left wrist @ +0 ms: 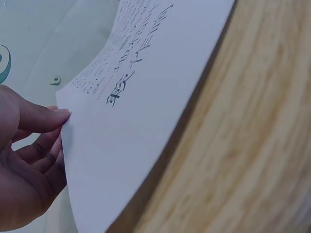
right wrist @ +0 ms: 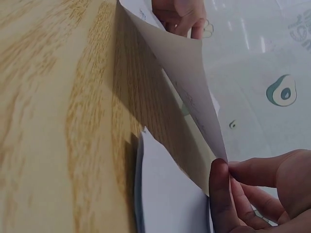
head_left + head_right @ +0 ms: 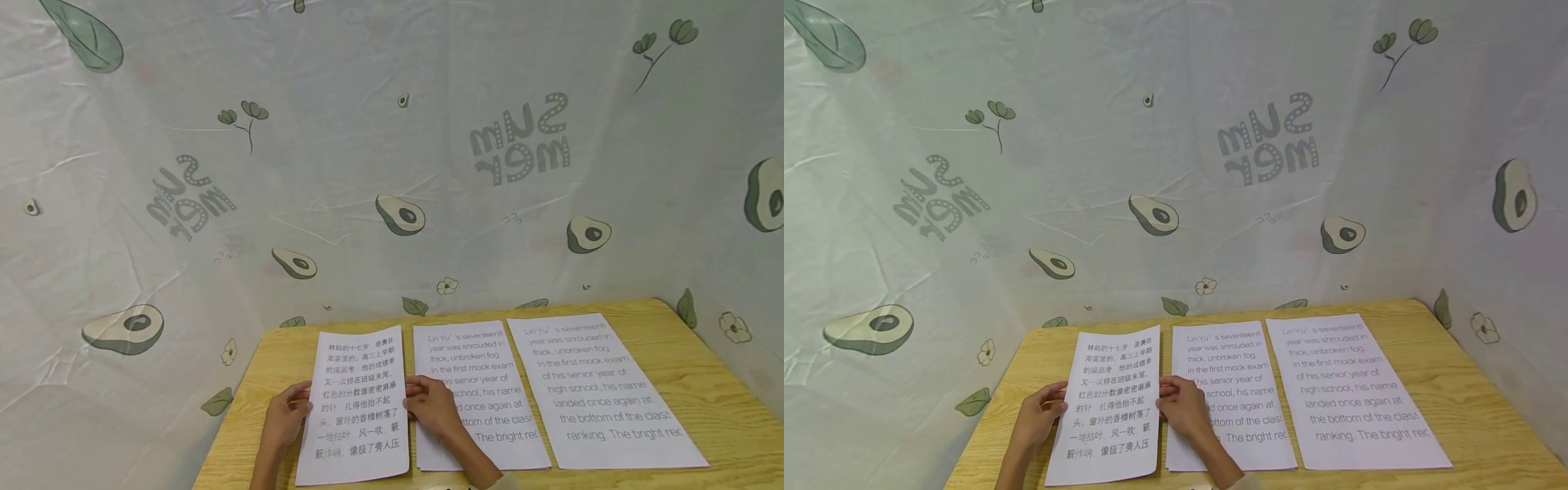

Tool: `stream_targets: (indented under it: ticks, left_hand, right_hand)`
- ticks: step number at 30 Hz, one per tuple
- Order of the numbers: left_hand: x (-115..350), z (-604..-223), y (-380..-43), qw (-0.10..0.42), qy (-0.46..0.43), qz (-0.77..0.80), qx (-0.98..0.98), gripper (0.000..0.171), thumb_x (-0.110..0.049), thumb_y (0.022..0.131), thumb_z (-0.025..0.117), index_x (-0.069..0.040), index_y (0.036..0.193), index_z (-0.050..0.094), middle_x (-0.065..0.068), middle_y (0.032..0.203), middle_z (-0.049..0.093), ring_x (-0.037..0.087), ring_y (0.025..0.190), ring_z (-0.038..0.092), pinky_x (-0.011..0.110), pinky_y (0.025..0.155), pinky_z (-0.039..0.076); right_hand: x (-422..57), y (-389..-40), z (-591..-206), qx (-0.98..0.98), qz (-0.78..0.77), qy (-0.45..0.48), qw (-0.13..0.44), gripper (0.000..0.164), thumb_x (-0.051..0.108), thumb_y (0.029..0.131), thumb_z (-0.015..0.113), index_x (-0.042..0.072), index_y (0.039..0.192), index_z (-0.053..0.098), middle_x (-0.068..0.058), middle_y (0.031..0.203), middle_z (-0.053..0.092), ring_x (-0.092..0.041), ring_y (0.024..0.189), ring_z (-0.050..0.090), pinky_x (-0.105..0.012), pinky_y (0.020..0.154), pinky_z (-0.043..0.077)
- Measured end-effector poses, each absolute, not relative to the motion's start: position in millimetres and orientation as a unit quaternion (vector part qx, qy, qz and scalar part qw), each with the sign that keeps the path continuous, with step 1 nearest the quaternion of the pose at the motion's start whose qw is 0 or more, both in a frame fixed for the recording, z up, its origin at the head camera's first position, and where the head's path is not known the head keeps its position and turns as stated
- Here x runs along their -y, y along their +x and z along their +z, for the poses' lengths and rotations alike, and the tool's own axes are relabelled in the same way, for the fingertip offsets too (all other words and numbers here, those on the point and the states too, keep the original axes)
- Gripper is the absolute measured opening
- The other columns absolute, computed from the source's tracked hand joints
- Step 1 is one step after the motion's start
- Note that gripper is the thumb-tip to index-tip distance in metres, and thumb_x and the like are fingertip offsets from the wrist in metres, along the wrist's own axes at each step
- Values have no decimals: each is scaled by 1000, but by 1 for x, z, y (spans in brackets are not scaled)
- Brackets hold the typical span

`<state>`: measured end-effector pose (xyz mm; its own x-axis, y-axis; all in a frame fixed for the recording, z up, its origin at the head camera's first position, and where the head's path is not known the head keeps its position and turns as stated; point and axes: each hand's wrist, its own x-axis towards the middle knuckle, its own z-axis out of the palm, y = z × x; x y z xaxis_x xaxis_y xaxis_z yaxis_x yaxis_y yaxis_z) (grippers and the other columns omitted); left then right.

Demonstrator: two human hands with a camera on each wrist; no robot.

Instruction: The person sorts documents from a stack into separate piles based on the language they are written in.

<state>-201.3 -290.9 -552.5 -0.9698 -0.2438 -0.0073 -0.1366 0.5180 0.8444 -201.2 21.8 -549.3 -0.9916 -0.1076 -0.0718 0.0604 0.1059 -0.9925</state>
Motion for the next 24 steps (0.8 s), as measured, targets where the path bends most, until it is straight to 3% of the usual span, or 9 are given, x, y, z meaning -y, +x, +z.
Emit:
stream_targets:
  ticks: [6, 13, 17, 24]
  left_hand:
    - [291, -552, -201, 62, 106, -474, 872, 42, 6, 94, 68, 3, 136, 70, 24, 120, 72, 28, 100, 72, 25, 75, 57]
    - [293, -547, -199, 73, 107, -444, 886, 38, -6, 98, 74, 4, 134, 70, 21, 117, 75, 30, 101, 75, 23, 69, 57]
    - [293, -541, -196, 74, 108, -439, 889, 40, -11, 100, 73, 4, 137, 68, 19, 118, 74, 28, 101, 75, 23, 66, 58]
    - [269, -531, -196, 88, 82, -432, 894, 39, -12, 99, 76, 0, 135, 71, 14, 115, 77, 24, 98, 75, 21, 73, 55]
  right_hand:
    - [-22, -199, -549, -757, -651, -28, 50, 44, -4, 89, 75, -10, 131, 68, -18, 109, 73, -17, 89, 75, -26, 68, 64]
    - [-29, -199, -545, -819, -572, -46, -19, 30, 6, 88, 80, -2, 117, 78, -9, 99, 77, -15, 86, 73, -19, 73, 58]
    - [-37, -198, -541, -815, -579, -37, -11, 30, 7, 89, 80, -2, 118, 78, -8, 99, 77, -13, 83, 73, -19, 69, 58]
    - [-59, -196, -537, -802, -598, -13, 9, 31, 8, 92, 80, -2, 121, 76, -7, 99, 75, -13, 79, 72, -23, 64, 61]
